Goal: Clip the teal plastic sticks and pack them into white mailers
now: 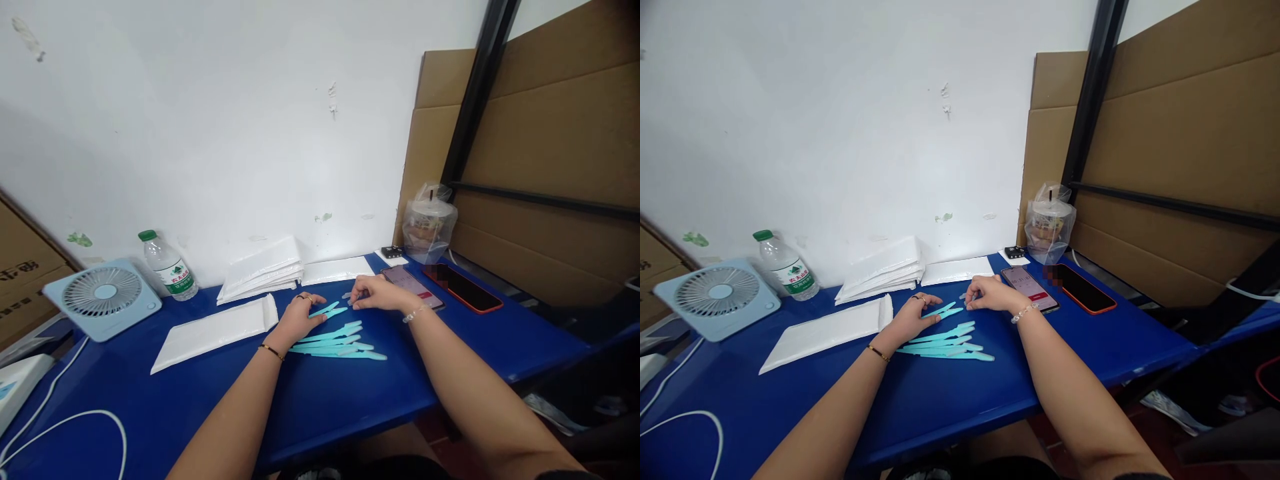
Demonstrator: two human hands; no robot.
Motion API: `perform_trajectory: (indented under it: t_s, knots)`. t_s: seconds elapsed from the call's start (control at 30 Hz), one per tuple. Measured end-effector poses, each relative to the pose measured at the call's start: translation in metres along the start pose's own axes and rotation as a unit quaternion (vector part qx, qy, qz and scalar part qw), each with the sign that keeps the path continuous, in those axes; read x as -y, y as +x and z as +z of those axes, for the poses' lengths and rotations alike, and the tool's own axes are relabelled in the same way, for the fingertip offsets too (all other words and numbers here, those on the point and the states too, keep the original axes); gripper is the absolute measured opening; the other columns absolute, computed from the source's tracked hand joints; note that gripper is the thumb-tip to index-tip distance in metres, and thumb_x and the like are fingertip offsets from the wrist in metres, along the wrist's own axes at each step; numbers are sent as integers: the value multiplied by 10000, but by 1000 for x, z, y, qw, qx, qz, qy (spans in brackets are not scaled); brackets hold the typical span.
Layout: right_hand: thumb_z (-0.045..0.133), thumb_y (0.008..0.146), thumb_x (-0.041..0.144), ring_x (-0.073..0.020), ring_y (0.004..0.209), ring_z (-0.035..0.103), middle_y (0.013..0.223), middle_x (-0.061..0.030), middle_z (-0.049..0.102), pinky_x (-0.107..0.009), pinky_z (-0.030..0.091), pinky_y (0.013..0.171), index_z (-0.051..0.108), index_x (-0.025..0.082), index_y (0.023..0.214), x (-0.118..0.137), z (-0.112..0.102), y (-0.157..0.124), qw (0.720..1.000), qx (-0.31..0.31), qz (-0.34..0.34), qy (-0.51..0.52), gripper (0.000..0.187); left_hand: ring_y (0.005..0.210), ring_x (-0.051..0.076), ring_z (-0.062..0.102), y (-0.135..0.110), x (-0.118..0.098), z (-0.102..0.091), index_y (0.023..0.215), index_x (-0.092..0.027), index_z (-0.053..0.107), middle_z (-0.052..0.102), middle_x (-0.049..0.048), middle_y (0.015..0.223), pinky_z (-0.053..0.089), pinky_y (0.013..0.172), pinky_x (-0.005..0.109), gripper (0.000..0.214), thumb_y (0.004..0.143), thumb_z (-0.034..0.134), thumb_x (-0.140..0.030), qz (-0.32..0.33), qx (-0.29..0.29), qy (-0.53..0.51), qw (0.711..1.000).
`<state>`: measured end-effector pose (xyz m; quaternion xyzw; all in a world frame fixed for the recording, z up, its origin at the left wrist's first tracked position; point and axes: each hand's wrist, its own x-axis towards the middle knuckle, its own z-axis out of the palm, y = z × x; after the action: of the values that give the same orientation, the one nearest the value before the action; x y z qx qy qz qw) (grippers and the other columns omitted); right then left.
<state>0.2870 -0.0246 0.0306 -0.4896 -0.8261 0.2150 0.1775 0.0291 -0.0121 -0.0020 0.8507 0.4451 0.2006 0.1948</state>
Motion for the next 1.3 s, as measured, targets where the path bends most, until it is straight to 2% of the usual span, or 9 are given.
perform_trajectory:
  t_s: [0.1, 0.2, 0.33, 0.5, 0.73, 0.9, 1.07, 1.17, 1.3]
  knots:
    - [742, 661, 396, -205, 835, 568, 865, -15, 603, -343, 293, 859, 721, 241, 774, 10, 5, 0, 996, 74, -38, -13, 193, 1001, 219, 517, -1, -1, 1, 1108, -268, 625, 605, 38, 1064, 411, 852, 309, 372, 757, 619, -393, 11, 27, -10, 1000]
    - [734, 674, 342, -197, 796, 559, 779, -6, 576, -344, 288, 847, 712, 222, 720, 14, 11, 1, 994, 100, -37, -21, 130, 994, 211, 521, -2, -7, -1, 1119, -240, 617, 608, 50, 1066, 414, 834, 295, 380, 785, 586, -417, 8, 9, -20, 1000]
    - [670, 744, 348, -168, 781, 532, 824, -8, 564, -345, 276, 857, 692, 215, 756, 15, 14, 3, 997, 63, -51, -12, 136, 834, 171, 556, -5, -20, -2, 987, -237, 664, 645, 25, 919, 405, 746, 272, 303, 834, 512, -450, 33, 11, -5, 999]
    - [618, 794, 353, -167, 826, 530, 863, -7, 576, -339, 265, 867, 664, 209, 791, 9, 10, 4, 998, 23, -55, -14, 151, 621, 134, 532, -5, -24, -3, 833, -210, 664, 622, -8, 681, 355, 593, 247, 196, 823, 521, -344, 19, 26, 20, 999]
    - [675, 731, 368, -176, 794, 540, 866, -17, 604, -344, 267, 868, 679, 203, 763, -6, -3, 0, 998, -24, 30, -46, 168, 748, 167, 567, -1, -8, -7, 875, -214, 673, 642, 17, 812, 405, 635, 259, 220, 803, 541, -375, -20, 17, 18, 999]
    - [710, 679, 470, -177, 817, 532, 866, -7, 577, -323, 291, 841, 702, 227, 798, 9, 3, -2, 997, 54, -52, -14, 271, 963, 214, 541, -2, -4, 2, 1074, -231, 630, 621, 47, 1023, 440, 781, 295, 343, 774, 600, -394, 4, -17, 21, 1000]
    - [747, 648, 424, -154, 741, 516, 813, 4, 558, -343, 285, 844, 692, 201, 740, 16, 19, 3, 991, 110, -70, -34, 247, 925, 195, 551, -2, -9, 1, 1043, -234, 637, 633, 32, 970, 435, 783, 291, 292, 801, 576, -385, 8, -6, 8, 1000]
    - [704, 707, 418, -157, 763, 515, 830, -3, 559, -335, 288, 836, 681, 198, 749, 14, 20, 4, 994, 79, -71, -28, 225, 885, 173, 560, -5, -17, -4, 1046, -245, 629, 640, 20, 962, 425, 746, 269, 288, 853, 500, -415, 27, -21, 1, 999]
    - [662, 759, 380, -158, 790, 518, 843, -7, 558, -332, 275, 851, 665, 197, 749, 8, 12, 4, 997, 28, -69, -26, 184, 734, 146, 560, -7, -23, -9, 855, -226, 651, 643, 0, 804, 396, 662, 250, 240, 875, 459, -369, 60, 12, 25, 998]
